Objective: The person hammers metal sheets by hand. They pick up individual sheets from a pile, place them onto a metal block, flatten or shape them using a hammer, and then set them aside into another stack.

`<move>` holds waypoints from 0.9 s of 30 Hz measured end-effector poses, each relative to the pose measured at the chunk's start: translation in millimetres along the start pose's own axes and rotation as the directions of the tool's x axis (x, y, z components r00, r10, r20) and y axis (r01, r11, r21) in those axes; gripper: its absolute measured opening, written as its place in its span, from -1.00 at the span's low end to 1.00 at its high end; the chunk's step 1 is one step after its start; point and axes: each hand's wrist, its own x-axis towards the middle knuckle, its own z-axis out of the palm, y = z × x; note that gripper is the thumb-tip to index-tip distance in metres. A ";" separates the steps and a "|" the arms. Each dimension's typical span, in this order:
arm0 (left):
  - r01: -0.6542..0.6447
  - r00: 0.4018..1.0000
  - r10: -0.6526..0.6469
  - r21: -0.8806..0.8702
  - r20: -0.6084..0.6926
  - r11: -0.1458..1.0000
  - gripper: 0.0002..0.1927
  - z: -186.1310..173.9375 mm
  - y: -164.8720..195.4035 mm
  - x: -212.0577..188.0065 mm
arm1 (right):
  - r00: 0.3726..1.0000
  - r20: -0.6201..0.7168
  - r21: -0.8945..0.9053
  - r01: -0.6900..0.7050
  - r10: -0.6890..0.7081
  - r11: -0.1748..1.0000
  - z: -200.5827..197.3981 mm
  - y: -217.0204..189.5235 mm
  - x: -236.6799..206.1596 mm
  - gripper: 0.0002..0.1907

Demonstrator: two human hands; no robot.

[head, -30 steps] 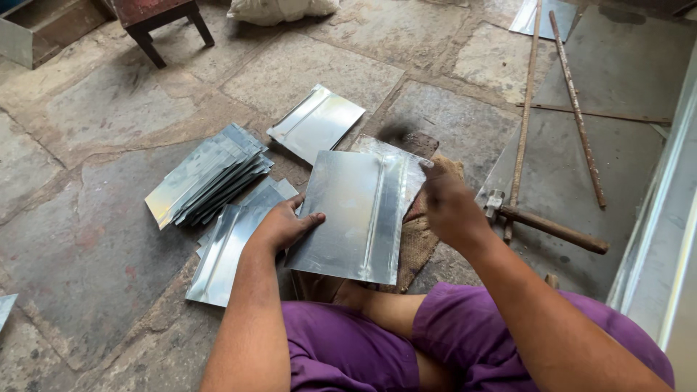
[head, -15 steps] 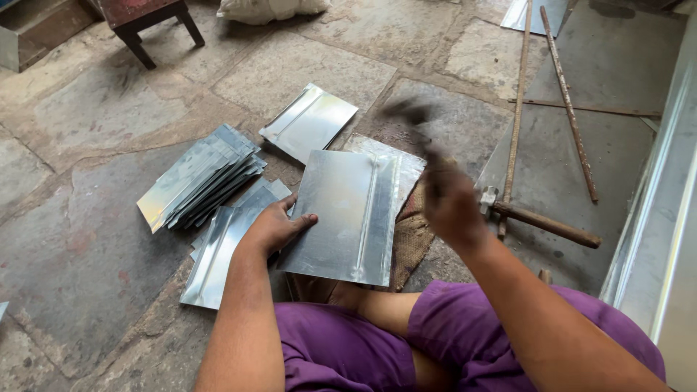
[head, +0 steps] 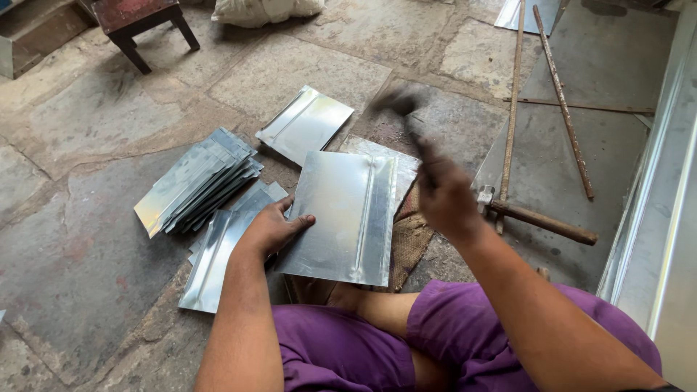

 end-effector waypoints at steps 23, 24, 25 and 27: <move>0.024 0.999 -0.025 0.031 0.042 0.999 -0.18 -3.2 2.1 -4.2 | 0.968 0.095 0.101 -0.241 0.232 0.965 11.8 9.1 -1.8 -0.66; 0.010 1.000 -0.012 0.070 0.021 0.997 -0.17 -3.5 2.7 -3.0 | 0.975 0.073 0.119 -0.218 0.210 0.969 10.6 8.7 -2.0 -0.60; 0.001 1.000 -0.001 0.111 0.002 0.994 -0.16 -4.1 2.4 -2.6 | 0.980 0.054 0.139 -0.196 0.190 0.971 9.3 8.6 -3.2 -0.55; -0.016 1.000 0.015 0.087 0.009 0.996 -0.17 -4.7 2.4 -1.6 | 0.956 0.213 0.003 -0.207 0.202 0.978 8.5 8.9 -6.9 -0.75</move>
